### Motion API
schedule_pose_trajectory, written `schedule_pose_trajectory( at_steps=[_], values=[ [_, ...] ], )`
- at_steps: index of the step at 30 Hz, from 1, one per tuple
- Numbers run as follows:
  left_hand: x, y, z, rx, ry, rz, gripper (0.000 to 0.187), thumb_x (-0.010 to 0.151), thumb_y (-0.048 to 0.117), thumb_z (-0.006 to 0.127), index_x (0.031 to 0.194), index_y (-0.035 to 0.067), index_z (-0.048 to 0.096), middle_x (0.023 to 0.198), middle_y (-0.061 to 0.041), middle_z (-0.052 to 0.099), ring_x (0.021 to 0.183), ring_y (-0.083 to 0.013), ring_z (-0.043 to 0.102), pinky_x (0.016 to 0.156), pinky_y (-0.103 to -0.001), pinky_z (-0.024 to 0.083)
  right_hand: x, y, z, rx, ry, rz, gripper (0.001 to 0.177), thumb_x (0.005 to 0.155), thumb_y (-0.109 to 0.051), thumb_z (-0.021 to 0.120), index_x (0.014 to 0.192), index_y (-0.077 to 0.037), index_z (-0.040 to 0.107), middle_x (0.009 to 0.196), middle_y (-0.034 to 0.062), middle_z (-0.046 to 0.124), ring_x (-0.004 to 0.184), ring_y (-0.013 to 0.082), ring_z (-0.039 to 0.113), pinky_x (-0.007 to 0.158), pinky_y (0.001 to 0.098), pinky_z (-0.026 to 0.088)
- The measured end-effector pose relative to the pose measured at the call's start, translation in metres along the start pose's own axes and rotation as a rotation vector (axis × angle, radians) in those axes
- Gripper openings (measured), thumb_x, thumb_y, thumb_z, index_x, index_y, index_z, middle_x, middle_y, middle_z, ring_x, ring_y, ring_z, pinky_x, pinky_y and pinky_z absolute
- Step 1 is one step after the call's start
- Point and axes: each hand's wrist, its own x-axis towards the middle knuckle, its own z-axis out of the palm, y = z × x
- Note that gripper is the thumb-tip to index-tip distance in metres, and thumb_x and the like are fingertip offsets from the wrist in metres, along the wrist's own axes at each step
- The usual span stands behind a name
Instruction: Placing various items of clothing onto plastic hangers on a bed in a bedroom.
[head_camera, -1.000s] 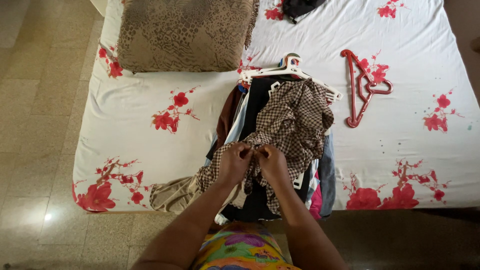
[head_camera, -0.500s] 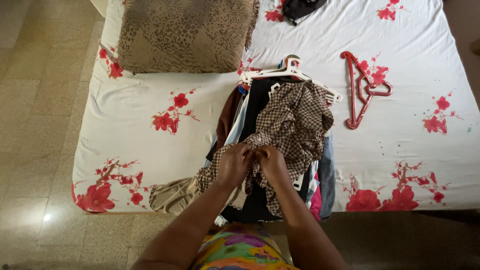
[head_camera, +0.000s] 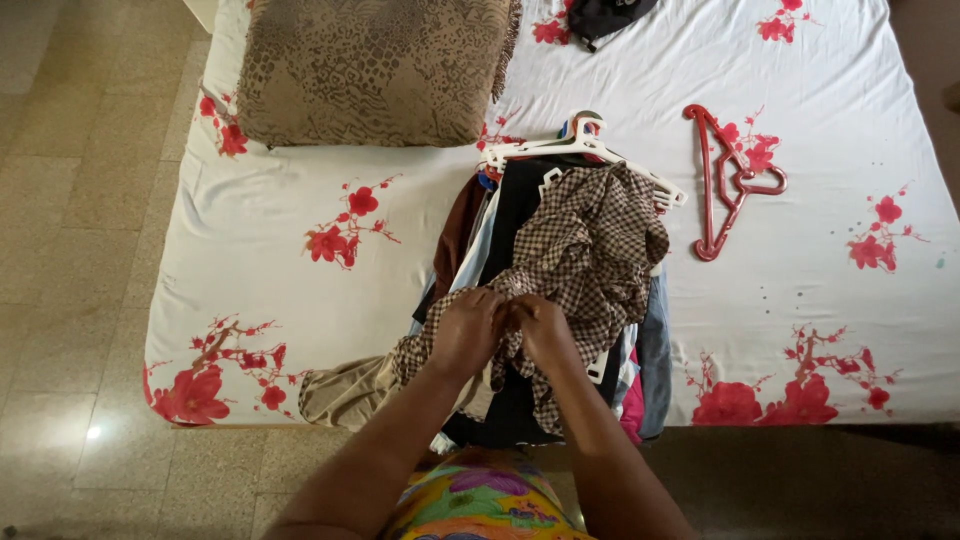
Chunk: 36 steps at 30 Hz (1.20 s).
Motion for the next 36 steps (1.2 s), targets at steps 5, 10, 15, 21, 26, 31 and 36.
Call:
schedule_pose_trajectory(
  at_steps=[5,10,15,21,26,31,36],
  values=[
    [-0.001,-0.004,0.004,0.056,-0.021,-0.056,0.019,0.088,0.009,0.075,0.104,0.000,0.072,0.100,-0.019,0.072,0.090,-0.0355,0.070,0.078,-0.044,0.058,0.003,0.012,0.003,-0.021,-0.111,0.098,0.028,0.103,-0.010,0.052,0.108,0.005,0.076,0.094,0.0192,0.077,0.074,0.0274,0.069,0.071,0.0411,0.055],
    [-0.002,-0.007,0.009,0.057,-0.010,-0.107,0.021,0.088,0.008,0.074,0.107,-0.001,0.071,0.096,-0.021,0.072,0.087,-0.0375,0.070,0.076,-0.047,0.057,0.004,0.013,0.002,-0.046,-0.106,-0.028,0.030,0.095,0.000,0.053,0.120,0.004,0.069,0.108,0.0199,0.075,0.088,0.0267,0.073,0.082,0.0394,0.057],
    [-0.002,-0.007,0.010,0.020,0.021,-0.136,0.026,0.088,0.002,0.069,0.113,-0.002,0.070,0.094,-0.024,0.071,0.083,-0.0389,0.070,0.072,-0.048,0.057,0.005,0.004,-0.002,-0.127,-0.125,0.126,0.029,0.098,-0.007,0.055,0.121,0.001,0.070,0.105,0.0209,0.075,0.082,0.0296,0.072,0.078,0.0416,0.056],
    [0.011,0.000,-0.001,0.011,-0.038,-0.177,0.025,0.086,0.006,0.070,0.110,-0.003,0.068,0.090,-0.024,0.071,0.083,-0.0410,0.069,0.072,-0.051,0.055,0.013,0.005,-0.004,-0.126,-0.143,-0.005,0.031,0.093,-0.004,0.058,0.121,0.005,0.070,0.096,0.0205,0.075,0.070,0.0257,0.070,0.067,0.0430,0.056],
    [0.015,-0.007,0.001,0.033,-0.051,-0.086,0.014,0.094,0.011,0.063,0.104,0.002,0.068,0.100,-0.018,0.071,0.092,-0.0393,0.068,0.080,-0.049,0.056,0.010,-0.015,-0.008,-0.065,-0.221,0.219,0.032,0.099,-0.004,0.056,0.127,0.001,0.070,0.085,0.0242,0.072,0.057,0.0263,0.052,0.056,0.0448,0.044],
    [0.015,-0.009,0.008,0.018,-0.052,-0.144,0.013,0.095,0.012,0.062,0.103,0.003,0.069,0.098,-0.019,0.070,0.090,-0.0406,0.068,0.078,-0.050,0.055,0.028,0.037,-0.006,-0.050,-0.218,0.016,0.028,0.100,-0.005,0.058,0.124,0.001,0.071,0.088,0.0133,0.073,0.062,0.0156,0.059,0.059,0.0368,0.049],
    [0.020,-0.010,0.008,-0.132,-0.038,-0.267,0.016,0.093,0.014,0.068,0.106,0.004,0.069,0.099,-0.017,0.073,0.087,-0.0369,0.071,0.075,-0.045,0.057,0.022,0.014,-0.019,-0.010,-0.220,0.017,0.028,0.098,-0.005,0.057,0.120,0.001,0.073,0.086,0.0129,0.072,0.061,0.0157,0.058,0.058,0.0374,0.048]
  ],
)
